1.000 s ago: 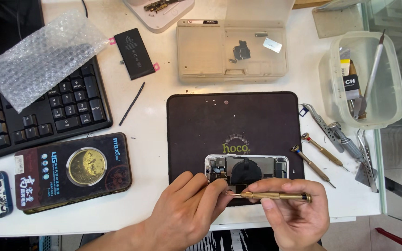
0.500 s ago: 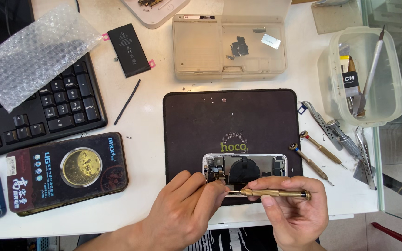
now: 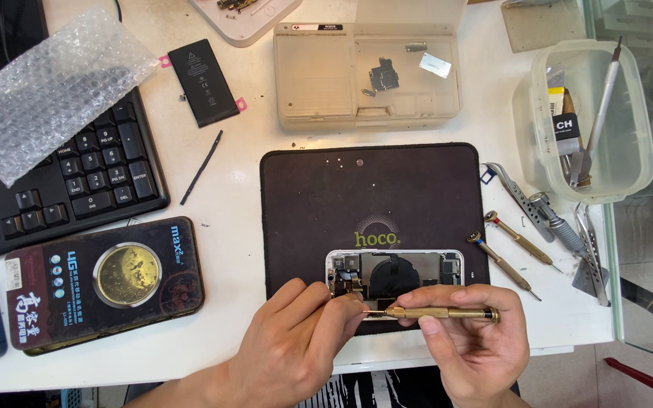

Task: The person disassembles a smartphone on a workbench, using a screwdriver to remove screws and tweezers to handle small components. They remove the camera module and other internal parts, placing them on the mat and in a parts tray.

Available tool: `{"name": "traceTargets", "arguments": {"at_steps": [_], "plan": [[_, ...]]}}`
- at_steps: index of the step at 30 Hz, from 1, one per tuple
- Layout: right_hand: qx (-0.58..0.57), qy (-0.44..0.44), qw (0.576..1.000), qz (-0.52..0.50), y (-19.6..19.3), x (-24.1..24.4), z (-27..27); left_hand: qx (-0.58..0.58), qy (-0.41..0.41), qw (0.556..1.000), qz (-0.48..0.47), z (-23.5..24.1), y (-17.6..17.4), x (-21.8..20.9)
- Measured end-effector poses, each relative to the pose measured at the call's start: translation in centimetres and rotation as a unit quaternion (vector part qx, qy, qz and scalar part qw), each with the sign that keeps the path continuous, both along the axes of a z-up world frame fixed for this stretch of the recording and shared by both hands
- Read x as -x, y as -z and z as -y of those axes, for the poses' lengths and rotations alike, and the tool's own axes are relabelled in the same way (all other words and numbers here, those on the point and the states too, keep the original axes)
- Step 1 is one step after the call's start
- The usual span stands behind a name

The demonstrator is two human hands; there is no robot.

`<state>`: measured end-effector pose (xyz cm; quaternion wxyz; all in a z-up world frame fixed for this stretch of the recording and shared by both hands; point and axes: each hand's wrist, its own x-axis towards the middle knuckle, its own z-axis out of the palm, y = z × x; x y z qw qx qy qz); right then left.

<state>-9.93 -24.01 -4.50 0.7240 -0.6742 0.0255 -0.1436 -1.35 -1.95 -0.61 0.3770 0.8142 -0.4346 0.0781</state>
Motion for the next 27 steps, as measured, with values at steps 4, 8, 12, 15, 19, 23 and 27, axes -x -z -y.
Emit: {"name": "traceTargets", "arguments": {"at_steps": [4,8,12,15,19,23,27], "plan": [[0.005,-0.001,1.000,-0.002,-0.1,0.0,0.0,0.000,-0.003,1.000,-0.004,0.0,0.1,0.0],[0.003,0.001,1.000,-0.008,0.0,0.0,0.0,0.006,-0.007,1.000,0.004,0.0,0.1,0.1],[0.002,-0.005,1.000,-0.009,0.0,0.0,0.0,0.000,-0.008,1.000,-0.006,0.0,0.2,0.1],[-0.003,-0.009,1.000,-0.009,0.0,0.0,0.1,0.002,-0.008,1.000,-0.005,0.0,0.1,0.1],[-0.009,0.001,1.000,0.002,0.1,0.1,0.1,0.000,-0.007,1.000,-0.002,0.0,0.0,0.0],[0.010,0.030,1.000,-0.001,0.3,0.2,0.2,-0.007,-0.008,1.000,-0.017,0.1,-0.1,0.0],[0.035,0.064,0.996,0.054,-0.4,1.2,0.7,-0.015,0.009,1.000,-0.005,-0.1,-0.3,-0.2]]}}
